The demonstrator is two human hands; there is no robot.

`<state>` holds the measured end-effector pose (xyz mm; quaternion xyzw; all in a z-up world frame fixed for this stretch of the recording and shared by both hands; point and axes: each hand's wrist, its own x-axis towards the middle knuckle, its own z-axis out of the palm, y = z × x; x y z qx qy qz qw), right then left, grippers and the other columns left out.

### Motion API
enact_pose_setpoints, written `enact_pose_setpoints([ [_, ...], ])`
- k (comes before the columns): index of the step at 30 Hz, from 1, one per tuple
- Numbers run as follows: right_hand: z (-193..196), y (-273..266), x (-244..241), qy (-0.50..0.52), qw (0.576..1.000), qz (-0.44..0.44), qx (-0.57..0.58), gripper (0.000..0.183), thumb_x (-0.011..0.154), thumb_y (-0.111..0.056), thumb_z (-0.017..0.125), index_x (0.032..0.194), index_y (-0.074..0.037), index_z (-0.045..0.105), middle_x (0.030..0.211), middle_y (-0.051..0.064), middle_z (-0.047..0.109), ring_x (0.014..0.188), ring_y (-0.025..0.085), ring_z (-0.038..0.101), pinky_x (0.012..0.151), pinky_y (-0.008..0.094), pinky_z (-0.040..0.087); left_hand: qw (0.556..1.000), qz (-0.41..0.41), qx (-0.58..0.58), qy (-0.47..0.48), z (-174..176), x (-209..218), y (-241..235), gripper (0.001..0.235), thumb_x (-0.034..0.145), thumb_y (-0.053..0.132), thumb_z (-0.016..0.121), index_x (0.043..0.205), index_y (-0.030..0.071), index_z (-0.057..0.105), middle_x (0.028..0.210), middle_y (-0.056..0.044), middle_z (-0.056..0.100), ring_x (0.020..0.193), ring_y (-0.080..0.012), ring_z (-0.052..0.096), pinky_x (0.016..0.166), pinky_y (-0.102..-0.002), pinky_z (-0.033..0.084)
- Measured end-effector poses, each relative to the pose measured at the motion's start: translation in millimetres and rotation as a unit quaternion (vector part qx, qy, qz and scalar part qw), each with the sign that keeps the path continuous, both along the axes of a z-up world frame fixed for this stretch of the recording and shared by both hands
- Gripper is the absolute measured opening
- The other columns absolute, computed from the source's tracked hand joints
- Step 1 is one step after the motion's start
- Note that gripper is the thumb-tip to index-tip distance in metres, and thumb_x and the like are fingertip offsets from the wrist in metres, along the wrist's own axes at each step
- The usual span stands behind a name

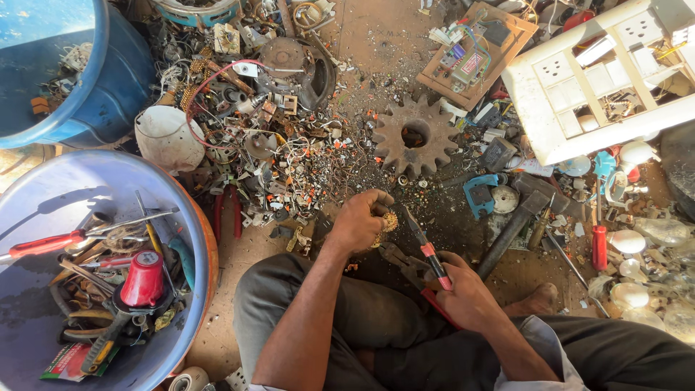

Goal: The person sits on the ground and uses pliers to strip copper wire from a small electronic component. They then use a hammer to break apart a plastic housing to extract internal parts. The person works amidst a large pile of electronic waste and scrap.

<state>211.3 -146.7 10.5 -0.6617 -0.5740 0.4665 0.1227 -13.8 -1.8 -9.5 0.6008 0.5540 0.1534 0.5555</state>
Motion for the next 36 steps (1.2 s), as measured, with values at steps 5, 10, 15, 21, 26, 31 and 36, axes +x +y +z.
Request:
enact_pose_setpoints([
  [5, -9.1, -0.3, -0.7, -0.109, 0.993, 0.036, 0.033, 0.036, 0.073, -0.006, 0.068, 0.109, -0.001, 0.069, 0.145, 0.018, 0.051, 0.132, 0.038, 0.051, 0.11, 0.043, 0.042, 1.0, -0.012, 0.025, -0.008, 5.3, 3.3, -2.2, 0.049, 0.079, 0.001, 0.062, 0.127, 0.01, 0.066, 0.102, -0.008, 0.075, 0.093, -0.0205, 0.072, 0.085, -0.035, 0.058],
  [10, -0.9, 1.3, -4.2, -0.172, 0.98, 0.091, 0.048, 0.043, 0.079, -0.022, 0.075, 0.116, -0.002, 0.068, 0.141, 0.018, 0.054, 0.129, 0.036, 0.053, 0.107, 0.045, 0.043, 0.995, -0.074, 0.065, -0.022, 20.8, 8.2, -9.8, 0.057, 0.079, 0.002, 0.066, 0.134, 0.011, 0.062, 0.102, -0.01, 0.073, 0.094, -0.0227, 0.07, 0.085, -0.037, 0.056],
  [15, 1.4, 15.7, -12.4, 0.15, 0.971, -0.171, 0.071, 0.04, 0.094, -0.021, 0.064, 0.127, 0.0, 0.063, 0.115, 0.011, 0.074, 0.109, 0.019, 0.071, 0.092, 0.034, 0.056, 0.984, -0.153, 0.023, -0.084, 38.0, 18.0, -21.7, 0.062, 0.078, 0.002, 0.064, 0.139, 0.007, 0.056, 0.098, -0.011, 0.075, 0.09, -0.0244, 0.073, 0.081, -0.038, 0.058],
  [21, -10.9, 14.3, -13.4, 0.289, 0.924, -0.251, -0.02, 0.026, 0.096, -0.009, 0.066, 0.119, 0.004, 0.071, 0.097, 0.011, 0.074, 0.086, 0.014, 0.069, 0.078, 0.03, 0.058, 0.976, -0.197, 0.049, -0.078, 34.7, 25.3, -29.6, 0.067, 0.073, 0.004, 0.07, 0.138, 0.003, 0.055, 0.097, -0.013, 0.074, 0.09, -0.0245, 0.072, 0.082, -0.037, 0.056],
  [26, -21.8, 10.3, -4.9, 0.343, 0.897, -0.279, -0.008, 0.019, 0.096, -0.006, 0.066, 0.109, 0.006, 0.069, 0.097, 0.013, 0.074, 0.085, 0.018, 0.071, 0.078, 0.035, 0.061, 0.987, -0.11, 0.021, -0.115, 11.9, 23.9, -24.6, 0.055, 0.069, 0.006, 0.084, 0.12, -0.003, 0.065, 0.1, -0.01, 0.07, 0.092, -0.0224, 0.069, 0.081, -0.036, 0.056],
  [31, -21.0, 12.9, 3.2, 0.53, 0.788, -0.313, -0.025, 0.016, 0.099, -0.004, 0.064, 0.111, 0.005, 0.064, 0.103, 0.018, 0.073, 0.092, 0.028, 0.073, 0.084, 0.044, 0.06, 0.943, -0.034, -0.237, -0.229, -7.5, 29.0, -25.9, 0.031, 0.079, 0.01, 0.084, 0.104, -0.004, 0.073, 0.088, -0.008, 0.073, 0.074, -0.0135, 0.065, 0.064, -0.03, 0.052],
  [36, -10.5, 15.9, 9.4, 0.667, 0.698, -0.238, -0.1, 0.031, 0.1, -0.013, 0.051, 0.12, 0.007, 0.063, 0.111, 0.026, 0.073, 0.106, 0.036, 0.072, 0.093, 0.051, 0.056, 0.927, -0.008, -0.267, -0.264, -10.0, 24.1, -17.4, 0.031, 0.078, 0.006, 0.083, 0.102, -0.007, 0.068, 0.085, -0.009, 0.068, 0.066, -0.0133, 0.065, 0.053, -0.028, 0.054],
])
